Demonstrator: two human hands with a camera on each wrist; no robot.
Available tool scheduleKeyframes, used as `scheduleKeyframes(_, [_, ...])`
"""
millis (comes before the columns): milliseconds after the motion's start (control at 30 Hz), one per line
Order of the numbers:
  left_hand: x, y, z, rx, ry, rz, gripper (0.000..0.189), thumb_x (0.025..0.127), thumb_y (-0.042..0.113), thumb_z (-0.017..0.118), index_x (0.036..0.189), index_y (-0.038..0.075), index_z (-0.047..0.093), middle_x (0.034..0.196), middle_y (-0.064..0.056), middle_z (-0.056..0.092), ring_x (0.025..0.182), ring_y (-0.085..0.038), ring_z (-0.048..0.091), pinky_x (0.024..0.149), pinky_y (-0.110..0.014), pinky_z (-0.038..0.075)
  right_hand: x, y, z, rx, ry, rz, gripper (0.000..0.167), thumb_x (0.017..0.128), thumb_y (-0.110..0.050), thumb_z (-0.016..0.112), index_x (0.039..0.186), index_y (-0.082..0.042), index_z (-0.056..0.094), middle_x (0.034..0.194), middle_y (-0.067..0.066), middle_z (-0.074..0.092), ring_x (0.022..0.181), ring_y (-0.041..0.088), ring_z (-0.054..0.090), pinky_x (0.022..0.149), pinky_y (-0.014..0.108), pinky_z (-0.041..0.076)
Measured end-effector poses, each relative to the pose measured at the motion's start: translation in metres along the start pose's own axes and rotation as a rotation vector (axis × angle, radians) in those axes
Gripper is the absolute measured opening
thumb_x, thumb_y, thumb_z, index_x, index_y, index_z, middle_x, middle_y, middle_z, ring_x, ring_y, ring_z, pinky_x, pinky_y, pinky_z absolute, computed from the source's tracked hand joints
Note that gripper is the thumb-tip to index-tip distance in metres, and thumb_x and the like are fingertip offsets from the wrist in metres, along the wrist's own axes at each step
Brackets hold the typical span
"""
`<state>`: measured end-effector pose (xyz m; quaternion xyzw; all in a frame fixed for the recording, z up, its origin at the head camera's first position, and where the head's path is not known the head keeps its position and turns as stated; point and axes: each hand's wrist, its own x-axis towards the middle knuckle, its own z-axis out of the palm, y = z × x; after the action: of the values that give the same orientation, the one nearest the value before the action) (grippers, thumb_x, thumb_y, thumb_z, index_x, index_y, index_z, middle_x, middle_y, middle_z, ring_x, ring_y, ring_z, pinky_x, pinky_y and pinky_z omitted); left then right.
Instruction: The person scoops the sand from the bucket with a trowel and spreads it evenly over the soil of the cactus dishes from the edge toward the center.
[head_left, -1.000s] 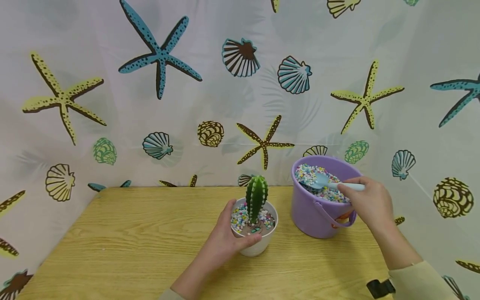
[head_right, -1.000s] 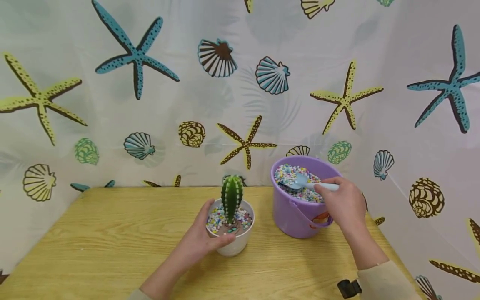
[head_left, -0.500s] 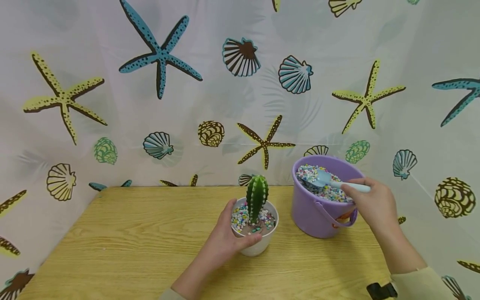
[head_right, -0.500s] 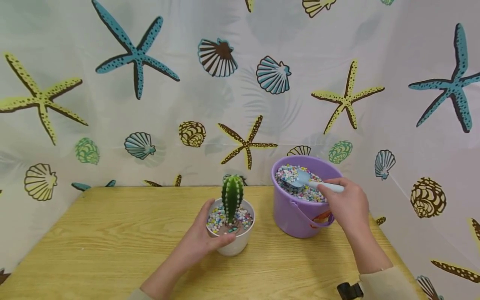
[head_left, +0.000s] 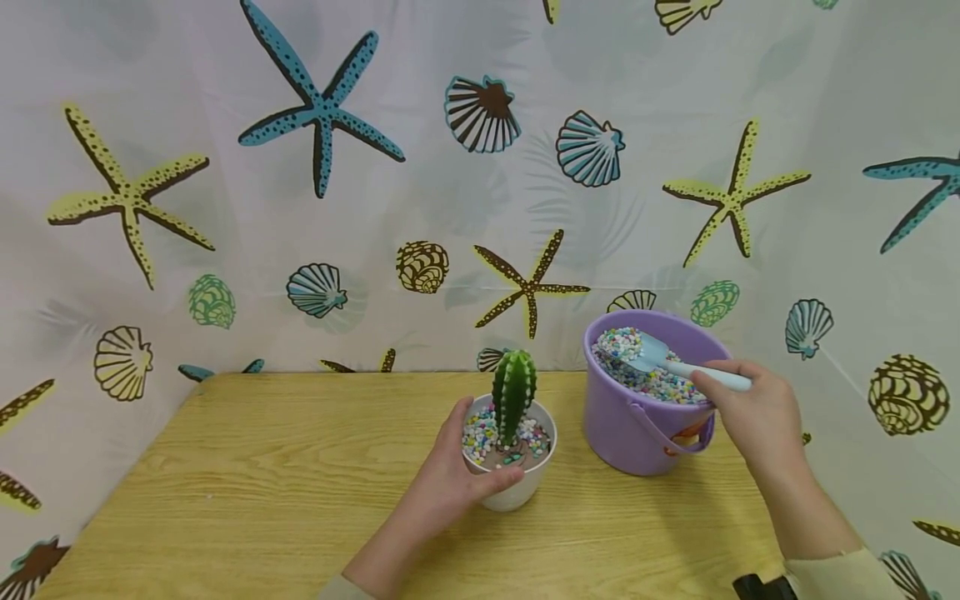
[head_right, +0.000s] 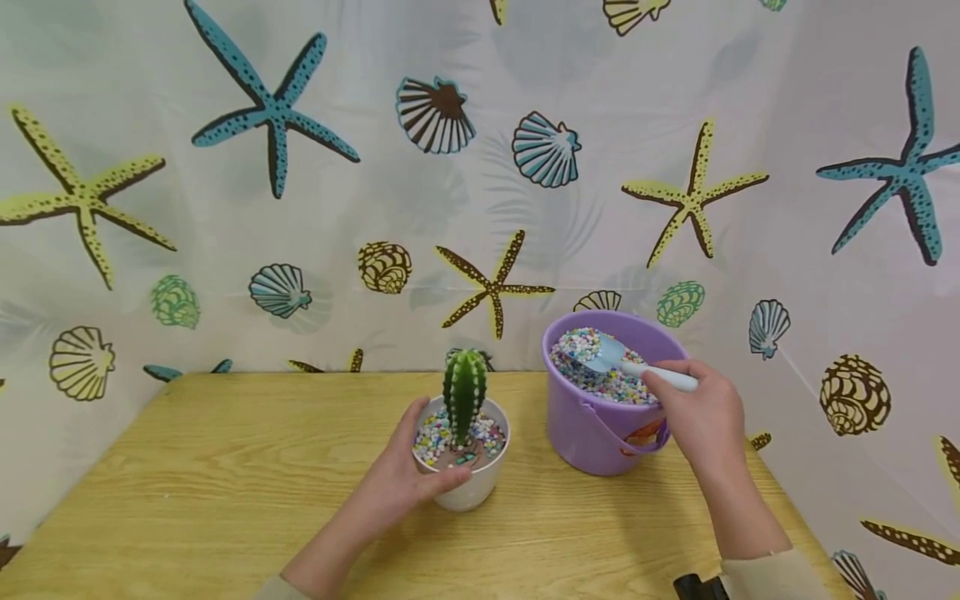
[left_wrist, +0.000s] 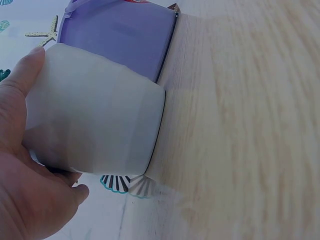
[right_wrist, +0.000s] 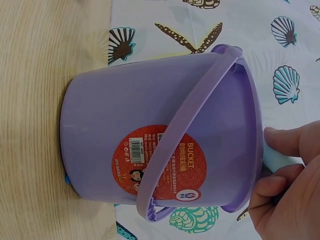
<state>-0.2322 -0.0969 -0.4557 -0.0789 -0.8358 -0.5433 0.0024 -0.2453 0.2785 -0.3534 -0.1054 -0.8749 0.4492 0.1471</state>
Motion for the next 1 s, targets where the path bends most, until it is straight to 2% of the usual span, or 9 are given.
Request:
scheduleKeyframes(167, [0.0,0.0,0.0,0.001,0.0,-0.005,0.127,0.082,0.051,0.098,0.176,0.015,0.02,0.173,-0.021,0.033,0.154,-0.046,0.042,0.122,-0.069,0.036,-0.001,0.002,0.0,0.033,0.0,0.011,0.054,0.103,-0.049,0.078,0.136,-0.006,0.075,0.124,0.011,0.069,0.099,0.022,0.053,0.068,0.032,0.047])
scheduleKeyframes(433, [-0.001,0.001,0.0,-0.004,-0.003,-0.02,0.128,0.082,0.051,0.099,0.176,0.016,0.019,0.174,-0.021,0.033,0.155,-0.046,0.041,0.123,-0.069,0.036,-0.005,0.005,-0.001,0.078,0.007,0.039,0.057,0.102,-0.05,0.08,0.138,-0.006,0.075,0.135,0.01,0.068,0.108,0.019,0.052,0.077,0.03,0.047])
scheduleKeyframes(667, [0.0,0.0,0.0,-0.008,-0.003,-0.018,0.128,0.083,0.052,0.098,0.176,0.015,0.019,0.173,-0.02,0.034,0.154,-0.045,0.042,0.123,-0.068,0.036,-0.007,0.006,-0.002,0.076,0.021,0.04,0.056,0.101,-0.051,0.081,0.136,-0.008,0.076,0.131,0.007,0.068,0.098,0.019,0.05,0.069,0.032,0.043])
scheduleKeyframes(1000, [-0.001,0.0,0.0,0.001,-0.004,-0.011,0.127,0.083,0.053,0.098,0.176,0.016,0.019,0.171,-0.02,0.036,0.153,-0.043,0.045,0.122,-0.067,0.038,-0.012,0.003,-0.002,0.104,0.032,0.025,0.052,0.101,-0.047,0.082,0.134,-0.007,0.076,0.129,0.006,0.068,0.094,0.019,0.05,0.064,0.031,0.043])
